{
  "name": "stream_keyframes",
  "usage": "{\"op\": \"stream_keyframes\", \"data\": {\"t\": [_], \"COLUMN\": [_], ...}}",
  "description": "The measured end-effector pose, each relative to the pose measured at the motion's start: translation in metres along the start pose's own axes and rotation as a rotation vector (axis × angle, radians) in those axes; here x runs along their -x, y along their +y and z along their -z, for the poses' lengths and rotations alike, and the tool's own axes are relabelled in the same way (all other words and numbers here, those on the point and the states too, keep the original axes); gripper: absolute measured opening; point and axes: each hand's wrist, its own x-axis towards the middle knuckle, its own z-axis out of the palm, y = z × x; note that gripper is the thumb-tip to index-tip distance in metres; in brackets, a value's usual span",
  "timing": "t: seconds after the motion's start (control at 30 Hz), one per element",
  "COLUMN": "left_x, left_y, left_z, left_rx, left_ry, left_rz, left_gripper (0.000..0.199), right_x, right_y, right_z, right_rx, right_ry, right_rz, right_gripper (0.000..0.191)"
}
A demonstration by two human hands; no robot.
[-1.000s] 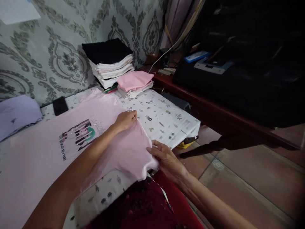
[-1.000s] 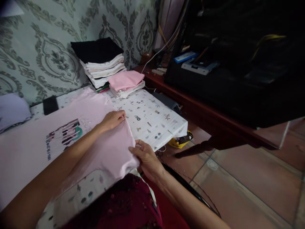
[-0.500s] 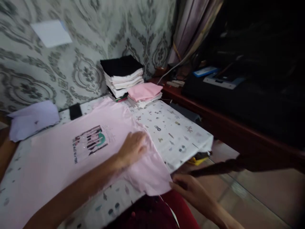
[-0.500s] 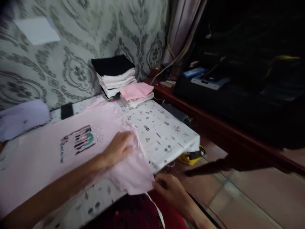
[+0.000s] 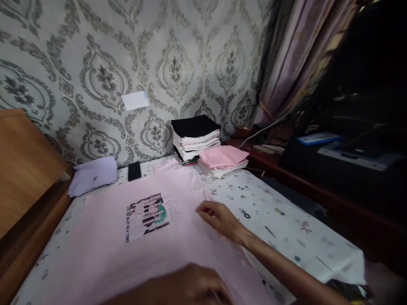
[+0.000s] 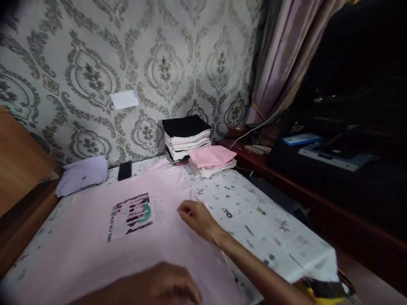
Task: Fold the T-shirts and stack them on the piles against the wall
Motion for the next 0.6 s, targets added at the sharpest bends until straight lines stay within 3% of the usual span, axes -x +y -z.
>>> {"op": "stream_keyframes", "data": {"t": [0.1,0.2,0.27,0.37,0.43,0.5,0.6], "left_x": [0.014,0.017,0.013,-0.002,-0.018,-0.037,-0.064], "left_y": [-0.01,-0.046,-0.075,-0.11,-0.128,-0.143,-0.163], "left_z": [0.066,0.14,0.191,0.259,0.293,0.315,0.331], "left_rx": [-0.11,-0.35,-0.489,-0.584,-0.625,-0.662,-0.706], "left_ry": [0.286,0.572,0.747,0.845,0.867,0.875,0.87], "left_rz": [0.137,0.242,0.393,0.539,0.615,0.676,0.727], "left_gripper": [0.03,0.028,0.026,0.023,0.024,0.025,0.032], "right_x": [-0.072,-0.131,-0.154,-0.167,-0.167,-0.166,-0.166], "right_y": [0.011,0.027,0.041,0.064,0.076,0.083,0.089], "right_z": [-0.02,-0.033,-0.035,-0.031,-0.029,-0.028,-0.029], "right_rx": [0.169,0.398,0.467,0.481,0.48,0.474,0.472], "right_ry": [-0.009,0.055,0.097,0.145,0.167,0.18,0.208], "right_rz": [0.141,0.152,0.109,0.041,0.018,0.011,-0.008], "right_gripper": [0.021,0.024,0.023,0.026,0.026,0.025,0.023]}}
